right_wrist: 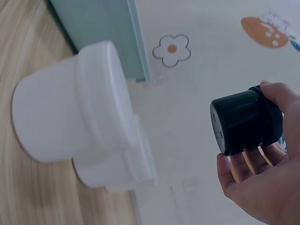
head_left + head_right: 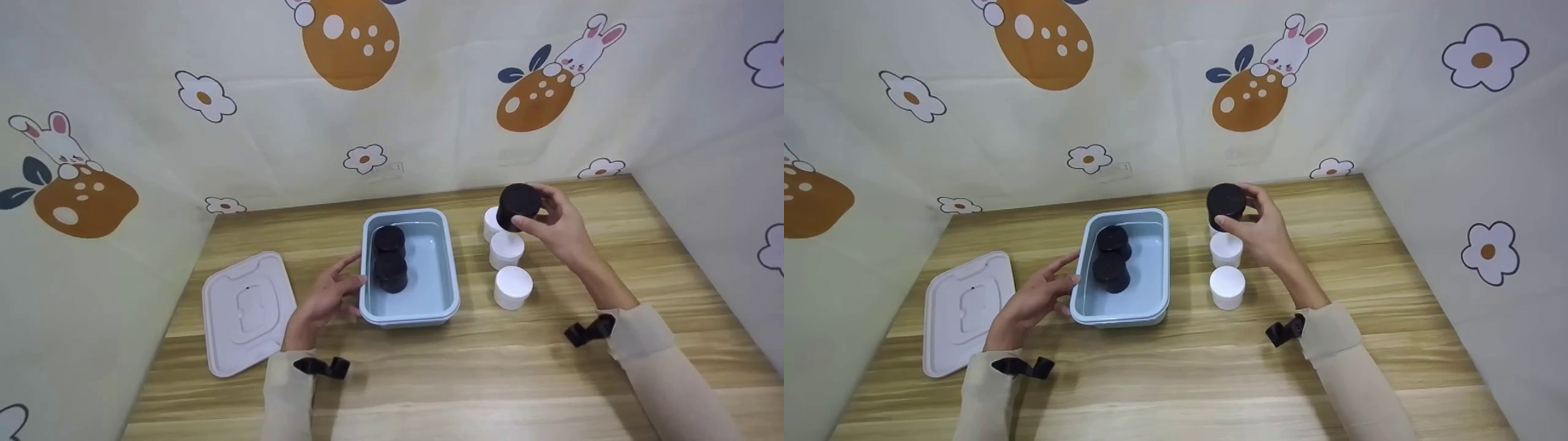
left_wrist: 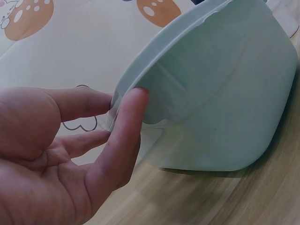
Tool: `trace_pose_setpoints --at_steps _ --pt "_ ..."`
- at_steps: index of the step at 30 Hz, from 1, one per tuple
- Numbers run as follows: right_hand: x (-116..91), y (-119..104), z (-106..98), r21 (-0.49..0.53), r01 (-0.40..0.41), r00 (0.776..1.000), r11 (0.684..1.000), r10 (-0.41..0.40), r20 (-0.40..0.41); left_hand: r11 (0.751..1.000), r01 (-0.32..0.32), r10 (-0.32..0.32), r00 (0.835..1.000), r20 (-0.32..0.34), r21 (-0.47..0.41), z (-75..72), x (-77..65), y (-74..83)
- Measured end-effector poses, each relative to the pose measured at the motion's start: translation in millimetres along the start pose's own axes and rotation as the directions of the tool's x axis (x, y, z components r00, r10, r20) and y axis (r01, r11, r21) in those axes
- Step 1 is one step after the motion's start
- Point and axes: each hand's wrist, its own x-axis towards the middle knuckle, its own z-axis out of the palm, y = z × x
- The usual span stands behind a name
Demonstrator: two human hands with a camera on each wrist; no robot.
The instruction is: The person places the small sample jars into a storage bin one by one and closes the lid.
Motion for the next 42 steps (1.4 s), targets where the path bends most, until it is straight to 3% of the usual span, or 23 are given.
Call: trace_pose_setpoints --at_steps 8,16,26,31,35,42 --pt "-13.8 -19.2 28.9 -0.051 -0.010 0.994 0.999 0.015 0.112 1.000 -0.003 0.003 1.000 -0.016 0.010 1.5 -0.7 -0.5" --pt "-22.7 -31.7 61.3 -0.136 0.021 0.971 0.990 0.012 0.237 1.000 -0.011 0.011 0.999 -0.035 -0.015 2.9 -1.3 -0.3" --pt "-33.1 -33.0 103.6 -0.301 0.148 0.896 0.942 0.002 0.445 1.000 -0.012 0.012 1.000 -0.025 0.004 2.3 -0.7 2.0" --pt "-39.8 -22.6 124.5 -0.352 0.215 0.867 0.911 -0.012 0.498 1.000 -0.006 0.006 1.000 -0.008 0.013 2.0 -0.5 1.6" --pt "-42.9 -13.3 137.1 -0.337 0.254 0.846 0.907 -0.039 0.532 1.000 -0.009 0.009 1.000 -0.007 0.010 1.5 -0.8 2.1" --pt "-45.5 -3.0 153.7 -0.394 0.321 0.799 0.861 -0.023 0.600 1.000 -0.018 0.018 1.000 -0.004 -0.018 1.5 -1.0 1.1"
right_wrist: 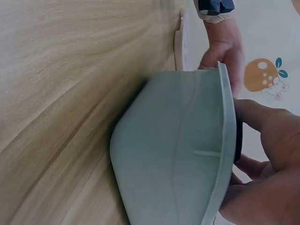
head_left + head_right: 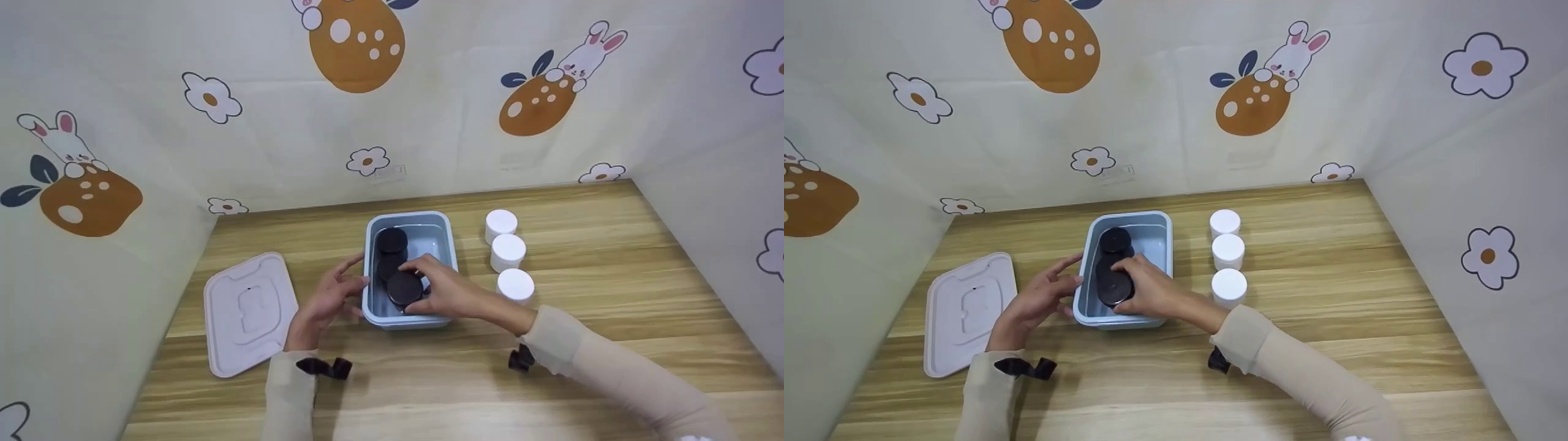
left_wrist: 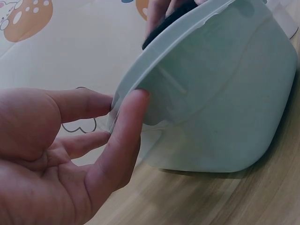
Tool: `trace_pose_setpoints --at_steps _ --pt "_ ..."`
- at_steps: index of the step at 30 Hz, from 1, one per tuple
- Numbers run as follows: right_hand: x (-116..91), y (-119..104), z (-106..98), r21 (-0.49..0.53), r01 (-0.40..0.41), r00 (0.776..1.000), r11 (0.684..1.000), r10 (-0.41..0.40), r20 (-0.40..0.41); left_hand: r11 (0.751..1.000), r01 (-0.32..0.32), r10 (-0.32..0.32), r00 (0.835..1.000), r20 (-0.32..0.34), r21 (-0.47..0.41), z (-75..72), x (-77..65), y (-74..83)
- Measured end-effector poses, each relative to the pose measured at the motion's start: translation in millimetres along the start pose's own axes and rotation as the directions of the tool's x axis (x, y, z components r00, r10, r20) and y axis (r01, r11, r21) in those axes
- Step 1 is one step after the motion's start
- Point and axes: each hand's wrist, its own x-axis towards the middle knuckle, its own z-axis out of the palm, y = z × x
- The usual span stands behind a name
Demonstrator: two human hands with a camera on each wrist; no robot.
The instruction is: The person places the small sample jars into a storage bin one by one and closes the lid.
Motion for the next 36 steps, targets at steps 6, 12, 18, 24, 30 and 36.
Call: trace_pose_setpoints --at_steps 6,12,18,24,30,36 --pt "6.7 -5.0 6.3 -0.062 -0.026 0.998 0.998 0.029 0.047 1.000 0.005 -0.005 1.000 0.003 0.008 1.2 0.4 1.0" --pt "13.1 -10.4 12.4 -0.077 -0.065 0.995 0.995 0.071 0.070 1.000 0.011 -0.012 1.000 0.012 0.022 -1.2 -0.8 2.0" --pt "14.3 -7.8 20.1 -0.069 -0.086 0.994 0.994 0.091 0.065 1.000 0.016 -0.016 1.000 0.013 0.010 -0.7 -0.4 1.2" --pt "12.4 -6.0 19.7 -0.011 -0.070 0.995 0.998 0.070 0.067 0.999 0.036 -0.036 0.999 -0.012 0.012 -2.1 -2.8 -0.4" --pt "3.7 -8.8 -1.8 0.117 -0.086 0.996 0.989 0.085 0.016 0.999 0.020 -0.020 1.000 0.003 -0.033 -0.1 0.7 -0.2" --pt "-8.7 -9.1 -32.8 0.161 -0.022 1.000 0.987 0.024 -0.012 0.998 0.026 -0.025 1.000 0.007 -0.055 0.5 1.9 -1.5"
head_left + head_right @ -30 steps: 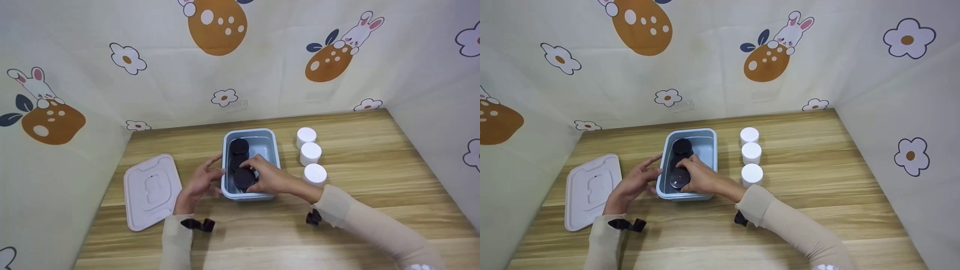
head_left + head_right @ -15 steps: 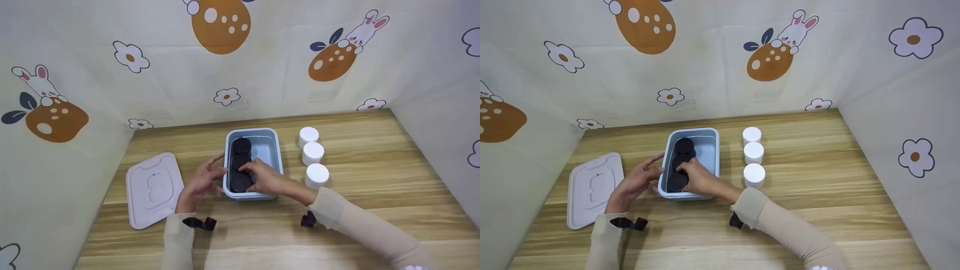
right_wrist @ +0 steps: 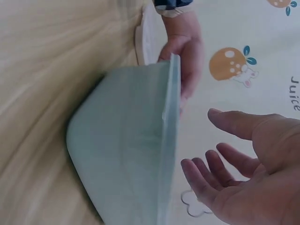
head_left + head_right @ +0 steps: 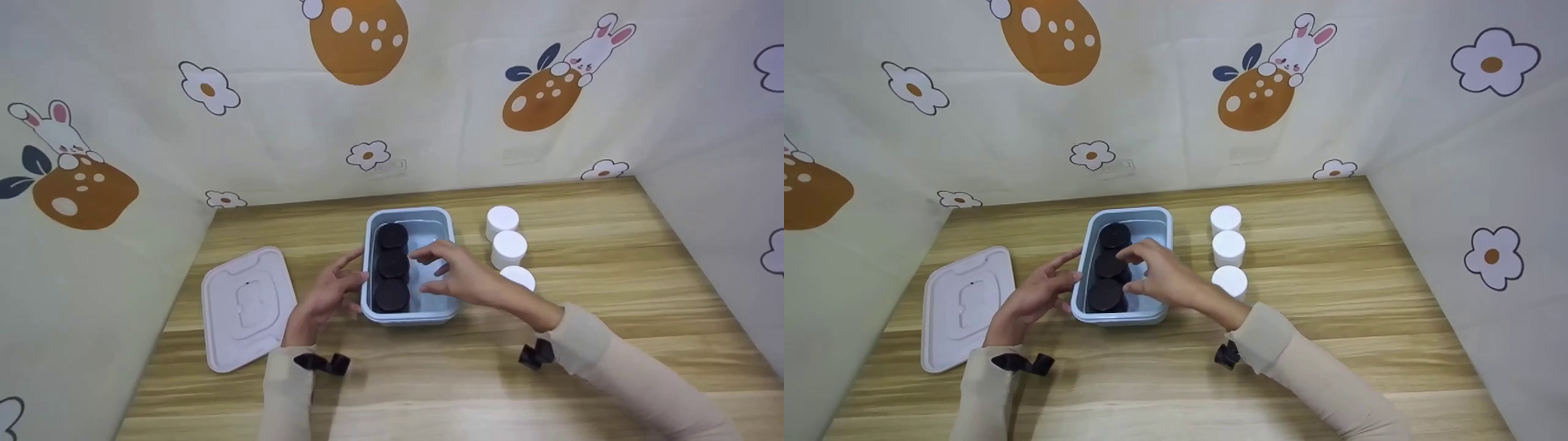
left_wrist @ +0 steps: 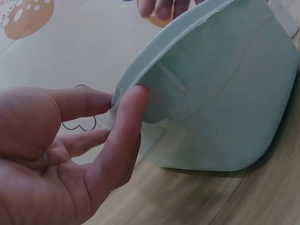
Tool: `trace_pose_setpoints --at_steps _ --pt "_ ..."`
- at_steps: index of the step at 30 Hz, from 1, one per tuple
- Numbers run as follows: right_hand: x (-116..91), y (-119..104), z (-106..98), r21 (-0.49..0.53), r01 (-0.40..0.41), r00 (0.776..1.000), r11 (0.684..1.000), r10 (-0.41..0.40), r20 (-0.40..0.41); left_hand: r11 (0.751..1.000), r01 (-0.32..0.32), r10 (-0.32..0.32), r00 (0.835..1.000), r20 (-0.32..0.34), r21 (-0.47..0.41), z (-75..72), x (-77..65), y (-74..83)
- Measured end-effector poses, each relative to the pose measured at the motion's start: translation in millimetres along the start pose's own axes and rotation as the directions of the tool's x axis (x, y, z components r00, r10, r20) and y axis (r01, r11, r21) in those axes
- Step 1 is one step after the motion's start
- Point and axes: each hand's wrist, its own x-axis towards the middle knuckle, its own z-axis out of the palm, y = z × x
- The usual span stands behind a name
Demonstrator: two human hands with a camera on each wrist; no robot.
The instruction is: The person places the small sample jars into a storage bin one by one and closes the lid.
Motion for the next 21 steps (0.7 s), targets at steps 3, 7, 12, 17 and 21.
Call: trace_pose_setpoints --at_steps 3,7,12,17,21 --pt "-8.0 -2.0 -14.4 -0.003 -0.006 1.000 1.000 0.006 -0.025 1.000 -0.004 0.004 1.000 0.002 0.004 -0.9 -0.3 -0.2" --pt "-21.2 2.6 -26.7 -0.008 -0.006 0.997 1.000 0.005 -0.082 1.000 -0.003 0.003 1.000 -0.004 0.006 -1.5 -0.3 -1.0" --pt "-39.1 17.2 -35.4 0.016 0.009 0.983 1.000 -0.006 -0.186 1.000 -0.004 0.004 1.000 -0.004 0.007 -2.0 0.2 -1.0" --pt "-56.8 38.2 -42.7 0.033 0.014 0.953 0.999 -0.003 -0.302 1.000 -0.023 0.022 1.000 0.014 0.014 -2.6 0.9 -0.1" --pt "-71.7 52.8 -50.3 0.063 -0.028 0.936 0.998 0.048 -0.348 1.000 -0.010 0.010 1.000 0.019 0.004 -2.7 0.9 -0.4"
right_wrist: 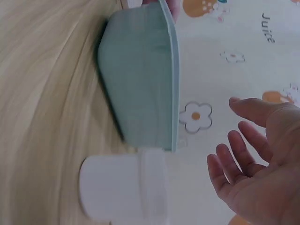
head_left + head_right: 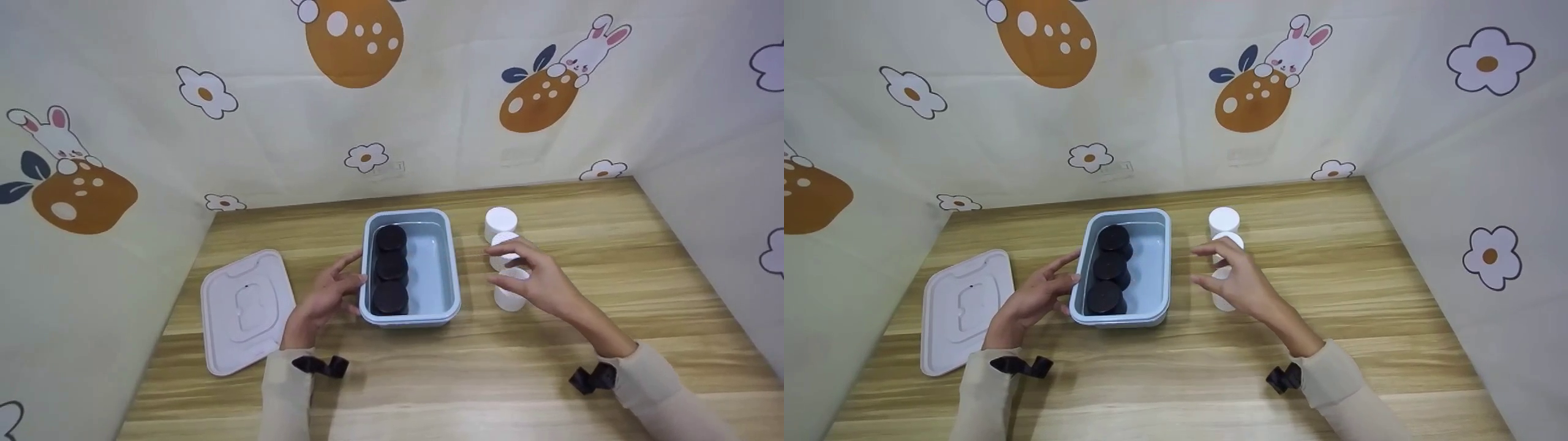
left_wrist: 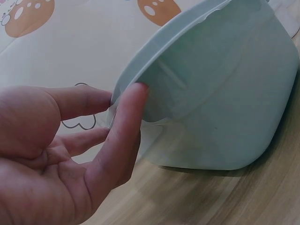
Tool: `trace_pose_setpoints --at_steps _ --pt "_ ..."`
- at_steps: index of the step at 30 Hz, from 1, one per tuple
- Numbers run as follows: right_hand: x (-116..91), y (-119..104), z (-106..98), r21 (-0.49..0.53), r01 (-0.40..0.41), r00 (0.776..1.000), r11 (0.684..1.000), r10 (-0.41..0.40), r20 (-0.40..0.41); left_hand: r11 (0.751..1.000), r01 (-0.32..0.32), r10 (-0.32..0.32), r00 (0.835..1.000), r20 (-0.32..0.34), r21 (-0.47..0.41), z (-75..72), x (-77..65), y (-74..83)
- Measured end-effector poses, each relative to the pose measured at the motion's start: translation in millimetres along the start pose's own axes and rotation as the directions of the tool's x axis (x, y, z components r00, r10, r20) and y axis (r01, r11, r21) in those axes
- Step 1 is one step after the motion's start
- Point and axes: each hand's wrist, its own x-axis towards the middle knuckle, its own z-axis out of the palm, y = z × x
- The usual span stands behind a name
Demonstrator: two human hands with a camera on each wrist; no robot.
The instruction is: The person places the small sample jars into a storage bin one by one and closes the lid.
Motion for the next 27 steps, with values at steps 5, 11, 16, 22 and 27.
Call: trace_pose_setpoints --at_steps 5,11,16,22,27 --pt "-11.5 14.2 -15.2 -0.035 -0.065 0.998 0.997 0.064 -0.029 0.999 0.026 -0.026 1.000 0.002 -0.035 -0.4 -0.6 -0.5" --pt "-20.8 29.1 -22.7 -0.077 -0.126 0.992 0.989 0.124 -0.031 0.999 0.026 -0.026 1.000 0.008 -0.039 -0.5 -1.4 0.0" --pt "-25.0 38.3 -19.8 -0.072 -0.200 0.979 0.977 0.202 0.025 0.998 0.031 -0.030 0.999 0.013 -0.046 0.0 -1.7 0.2" --pt "-24.4 44.2 -16.8 -0.084 -0.220 0.974 0.972 0.224 0.040 0.999 0.032 -0.032 0.999 0.004 -0.044 -0.4 -1.8 0.6" --pt "-24.7 45.4 -17.8 -0.060 -0.260 0.962 0.964 0.264 0.068 0.999 0.028 -0.028 0.999 -0.017 -0.025 0.7 -2.0 -0.2"
